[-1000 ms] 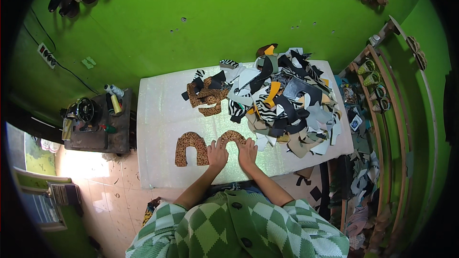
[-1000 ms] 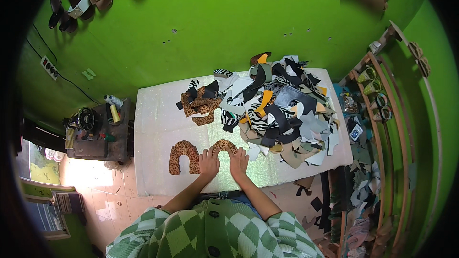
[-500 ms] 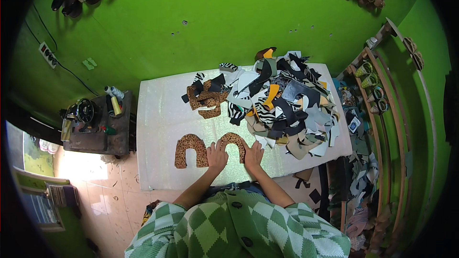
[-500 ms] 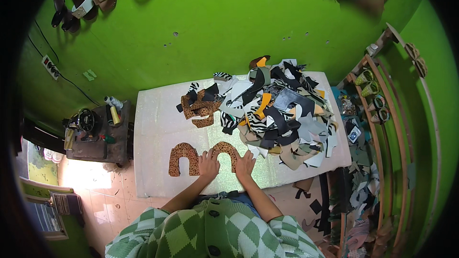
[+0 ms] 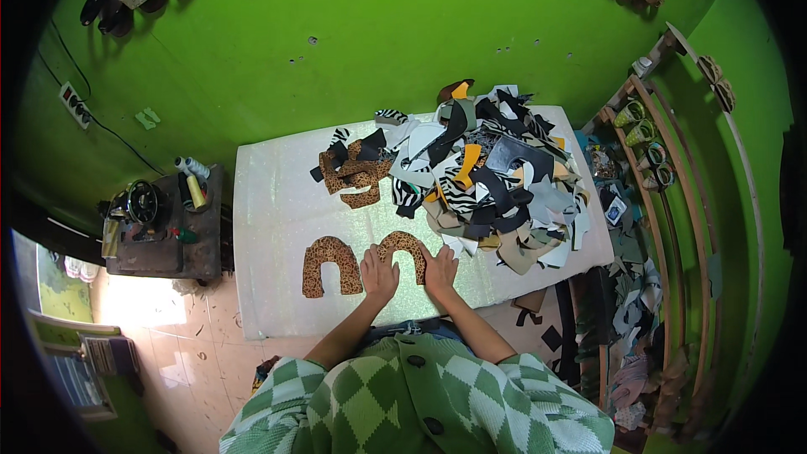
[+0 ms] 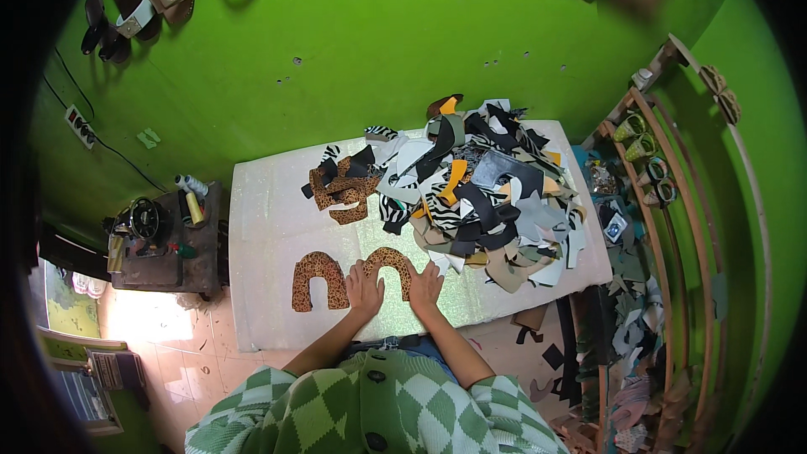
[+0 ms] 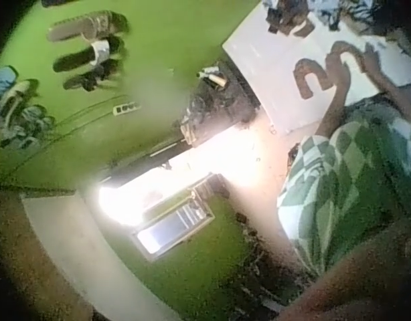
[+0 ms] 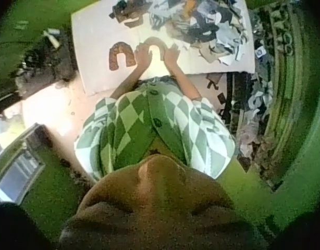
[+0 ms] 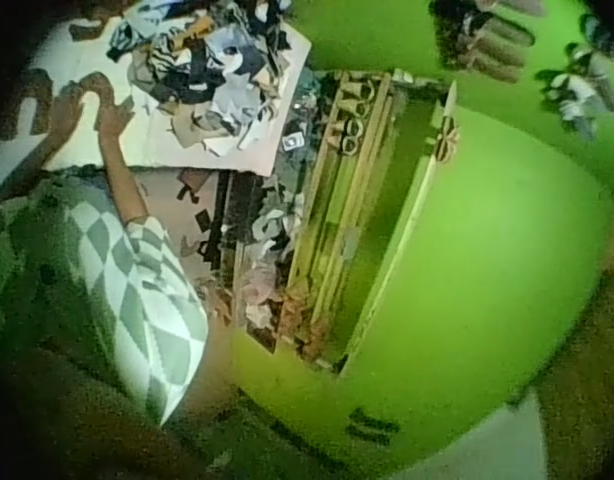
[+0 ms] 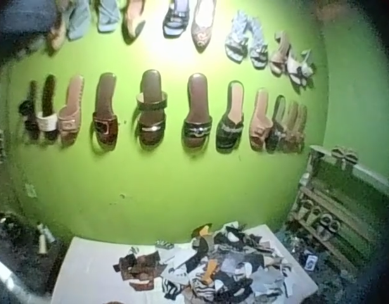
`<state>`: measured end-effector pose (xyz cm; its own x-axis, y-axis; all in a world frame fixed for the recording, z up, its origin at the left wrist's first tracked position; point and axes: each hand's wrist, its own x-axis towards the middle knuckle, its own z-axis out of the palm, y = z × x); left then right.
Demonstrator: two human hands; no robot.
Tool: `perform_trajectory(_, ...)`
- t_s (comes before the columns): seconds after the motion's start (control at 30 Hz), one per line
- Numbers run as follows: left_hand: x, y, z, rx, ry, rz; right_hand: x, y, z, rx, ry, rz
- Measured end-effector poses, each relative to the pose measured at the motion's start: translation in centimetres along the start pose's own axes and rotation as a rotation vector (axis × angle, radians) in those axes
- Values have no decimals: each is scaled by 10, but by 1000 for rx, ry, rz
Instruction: Sorting and arranging patterned leather or fabric shoe upper components on a work table.
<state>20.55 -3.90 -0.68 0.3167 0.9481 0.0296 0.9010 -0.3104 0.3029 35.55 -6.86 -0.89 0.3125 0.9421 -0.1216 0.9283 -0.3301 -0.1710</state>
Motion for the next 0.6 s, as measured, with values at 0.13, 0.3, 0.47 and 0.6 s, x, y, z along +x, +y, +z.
perform_trajectory(0.13,-1,-9,6,59,32,-69,0,0,4,-3,2,6)
perform_trajectory(0.3,5,-15,3,-48,54,-139,6,8,4,380,83,-36)
perform_trajectory(0.47,32,-6,-7,-51,101,-253,28,-9,-1,578,142,41)
perform_trajectory(0.6,52,-4,-6,-21,-131,-371,39,-14,9,426,136,42)
